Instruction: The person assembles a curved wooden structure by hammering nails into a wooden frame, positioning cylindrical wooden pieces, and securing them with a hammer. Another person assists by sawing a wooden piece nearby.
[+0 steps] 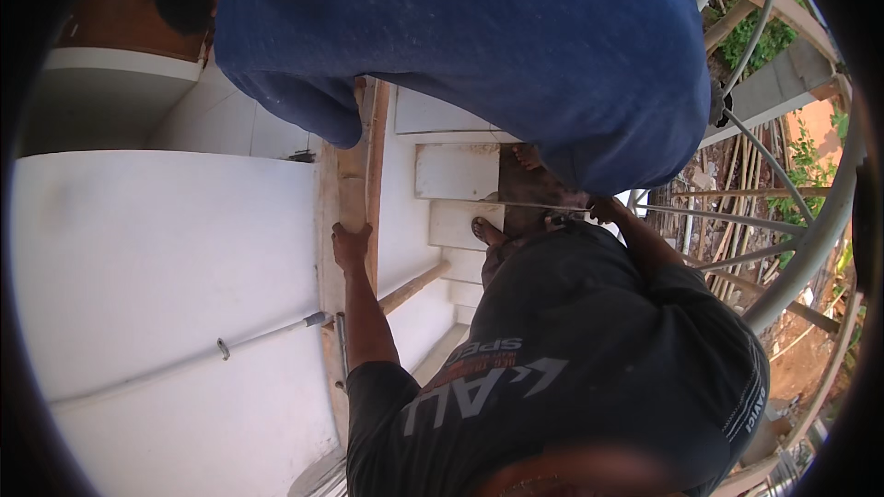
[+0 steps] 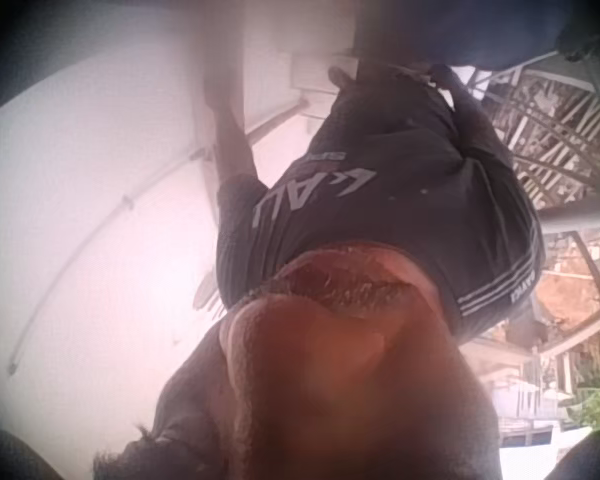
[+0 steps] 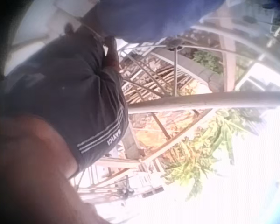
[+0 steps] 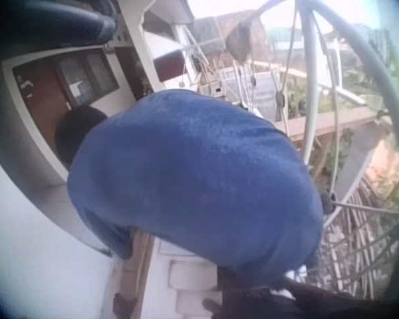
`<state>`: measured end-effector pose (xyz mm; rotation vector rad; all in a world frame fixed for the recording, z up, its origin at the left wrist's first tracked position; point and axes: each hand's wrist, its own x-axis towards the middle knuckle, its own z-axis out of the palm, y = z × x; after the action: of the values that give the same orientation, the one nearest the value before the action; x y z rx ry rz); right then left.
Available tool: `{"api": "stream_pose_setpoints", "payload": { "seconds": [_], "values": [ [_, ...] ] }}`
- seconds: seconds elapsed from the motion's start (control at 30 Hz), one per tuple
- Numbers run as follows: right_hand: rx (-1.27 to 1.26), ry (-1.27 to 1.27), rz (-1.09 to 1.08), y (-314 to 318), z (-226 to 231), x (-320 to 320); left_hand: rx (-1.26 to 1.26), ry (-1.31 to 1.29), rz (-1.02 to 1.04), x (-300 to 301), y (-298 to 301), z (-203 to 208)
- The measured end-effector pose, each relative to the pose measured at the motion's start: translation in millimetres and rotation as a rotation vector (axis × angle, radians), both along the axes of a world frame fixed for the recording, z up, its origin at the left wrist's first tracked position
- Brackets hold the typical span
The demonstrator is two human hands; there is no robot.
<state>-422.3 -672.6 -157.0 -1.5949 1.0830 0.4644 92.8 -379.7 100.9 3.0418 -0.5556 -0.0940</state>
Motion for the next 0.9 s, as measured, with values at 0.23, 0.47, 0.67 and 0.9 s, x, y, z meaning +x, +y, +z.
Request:
{"api": "stream_pose_setpoints", "payload": {
  "seconds": [0.23,0.47,0.67,0.9],
  "values": [
    [0.027,-0.02,-0.044,-0.5,-5.7,-6.9,-0.055,0.145,-0.082,10.1,11.9,0.1],
    [0.111,-0.044,-0.095,5.7,-24.7,-17.4,-0.103,0.076,-0.032,-9.4,7.6,8.5],
    [0.423,-0.183,-0.286,16.2,-53.1,-9.9,-0.126,0.136,0.021,-12.6,6.1,18.3],
    [0.133,-0.106,0.201,16.0,-5.8,44.5,-0.147,0.068,0.03,-24.0,2.3,18.1]
  ]
}}
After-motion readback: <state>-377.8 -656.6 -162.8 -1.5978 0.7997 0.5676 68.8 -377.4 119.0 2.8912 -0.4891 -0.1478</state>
